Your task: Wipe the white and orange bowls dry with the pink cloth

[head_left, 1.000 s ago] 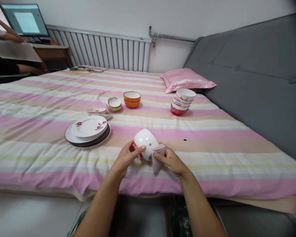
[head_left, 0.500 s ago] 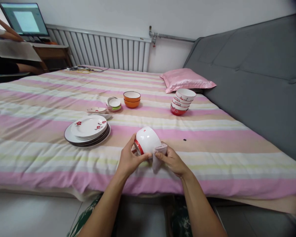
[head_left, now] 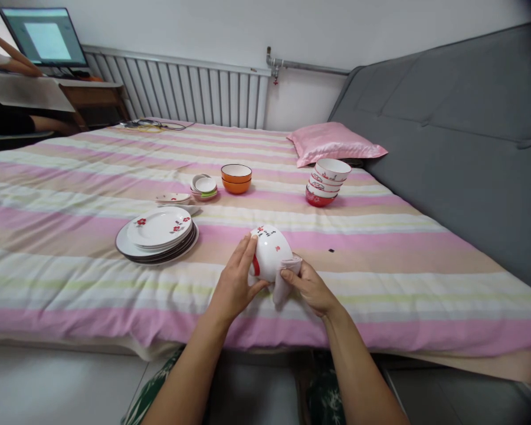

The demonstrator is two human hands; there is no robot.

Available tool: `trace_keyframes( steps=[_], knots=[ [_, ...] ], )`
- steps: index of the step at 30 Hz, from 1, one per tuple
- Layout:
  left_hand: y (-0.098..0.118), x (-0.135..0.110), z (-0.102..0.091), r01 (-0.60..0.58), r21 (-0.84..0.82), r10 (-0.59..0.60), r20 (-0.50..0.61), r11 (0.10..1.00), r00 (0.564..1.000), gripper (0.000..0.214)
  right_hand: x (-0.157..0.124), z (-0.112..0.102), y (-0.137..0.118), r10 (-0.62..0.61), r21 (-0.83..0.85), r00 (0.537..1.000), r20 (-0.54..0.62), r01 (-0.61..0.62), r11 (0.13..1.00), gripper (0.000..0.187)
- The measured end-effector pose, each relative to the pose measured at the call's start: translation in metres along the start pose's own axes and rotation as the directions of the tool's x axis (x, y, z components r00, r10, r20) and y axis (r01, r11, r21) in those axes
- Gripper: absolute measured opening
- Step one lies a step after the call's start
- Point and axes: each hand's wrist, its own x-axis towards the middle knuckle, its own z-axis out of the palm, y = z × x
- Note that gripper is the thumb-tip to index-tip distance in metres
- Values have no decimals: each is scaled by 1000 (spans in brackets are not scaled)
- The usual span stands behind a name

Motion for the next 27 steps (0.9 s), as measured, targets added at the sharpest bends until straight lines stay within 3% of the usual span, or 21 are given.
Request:
trace_keyframes(
  steps=[5,9,13,15,18,21,24,27],
  knots=[
    [-2,2,0,40,-31,-39,31,999,999,92,2,1,0,46,13,999,2,-46,999,38],
    [-2,1,-3,178,-235,-179,19,956,984,85,2,2,-1,58,10,998,26,-59,998,39],
    [5,2,-7,373,-633,-352,165,679,921,69,2,4,-2,50,-28,994,99,-47,998,40],
    [10,2,-7,404,-715,-390,197,570,899,68,2,4,-4,48,-44,988,149,-42,998,46],
    [13,3,-4,436,-749,-496,165,499,852,82,2,4,-7,38,-63,975,219,-25,998,52],
    [13,3,0,460,-743,-570,130,485,811,88,0,3,-10,21,-124,971,239,9,992,52],
    [11,4,2,451,-729,-559,115,514,821,75,-1,2,-9,-21,-152,982,186,50,987,50],
    [12,6,0,451,-736,-565,114,504,817,68,1,2,-2,-35,-17,992,121,38,999,41]
  ],
)
